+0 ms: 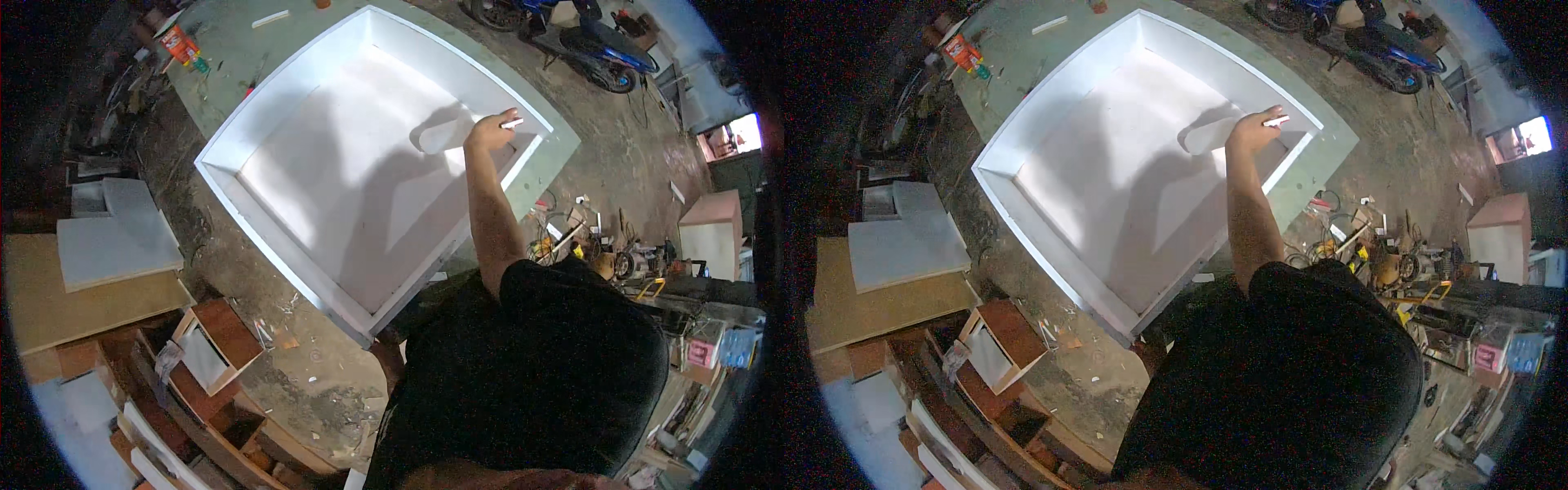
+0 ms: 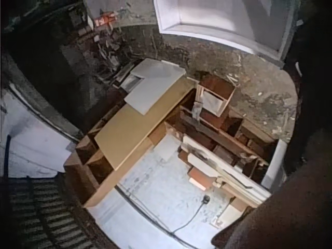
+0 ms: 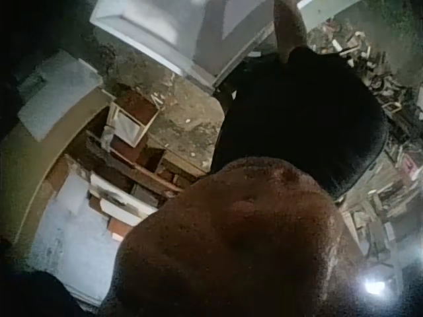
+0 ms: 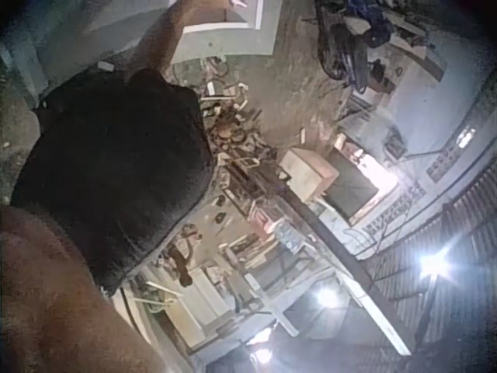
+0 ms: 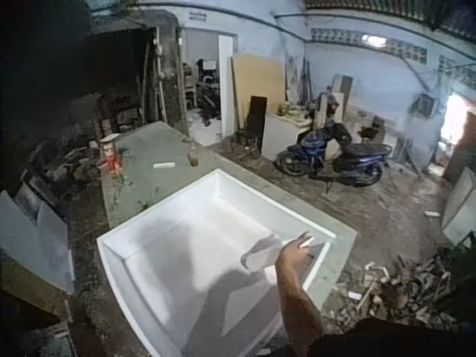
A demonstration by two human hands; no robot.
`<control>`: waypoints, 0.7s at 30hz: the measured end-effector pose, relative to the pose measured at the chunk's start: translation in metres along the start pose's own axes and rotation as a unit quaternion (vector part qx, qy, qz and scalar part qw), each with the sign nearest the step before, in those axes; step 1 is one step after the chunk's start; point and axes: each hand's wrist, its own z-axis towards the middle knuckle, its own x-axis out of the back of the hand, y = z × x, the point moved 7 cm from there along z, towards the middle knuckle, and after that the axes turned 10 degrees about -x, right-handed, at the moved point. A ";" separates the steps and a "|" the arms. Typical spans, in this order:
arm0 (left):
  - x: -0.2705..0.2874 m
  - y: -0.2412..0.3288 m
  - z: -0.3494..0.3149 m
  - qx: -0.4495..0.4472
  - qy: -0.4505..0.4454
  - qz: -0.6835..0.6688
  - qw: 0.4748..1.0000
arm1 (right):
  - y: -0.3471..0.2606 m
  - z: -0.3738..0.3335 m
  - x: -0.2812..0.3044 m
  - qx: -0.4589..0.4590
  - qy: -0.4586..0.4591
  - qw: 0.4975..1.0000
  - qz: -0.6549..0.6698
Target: The person sands the outer edges and corner of a white wooden drawer using a hand sanding block, after spraying a liquid onto the drawer surface.
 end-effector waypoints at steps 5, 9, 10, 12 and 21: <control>-0.008 0.003 -0.004 -0.001 0.002 0.016 1.000 | -0.006 0.027 0.019 -0.009 -0.104 0.987 0.119; -0.016 0.011 -0.010 -0.008 0.027 0.035 0.999 | -0.063 0.046 0.057 0.045 -0.277 0.943 0.177; -0.021 0.013 -0.012 -0.009 0.030 0.038 0.999 | -0.087 0.058 0.069 0.075 -0.292 0.939 0.165; -0.039 0.018 -0.016 -0.014 0.039 0.049 0.998 | -0.112 0.128 0.073 0.043 -0.344 0.913 0.214; -0.189 0.115 -0.009 -0.151 0.162 0.160 0.962 | -0.258 0.269 0.007 0.100 -0.510 0.854 0.013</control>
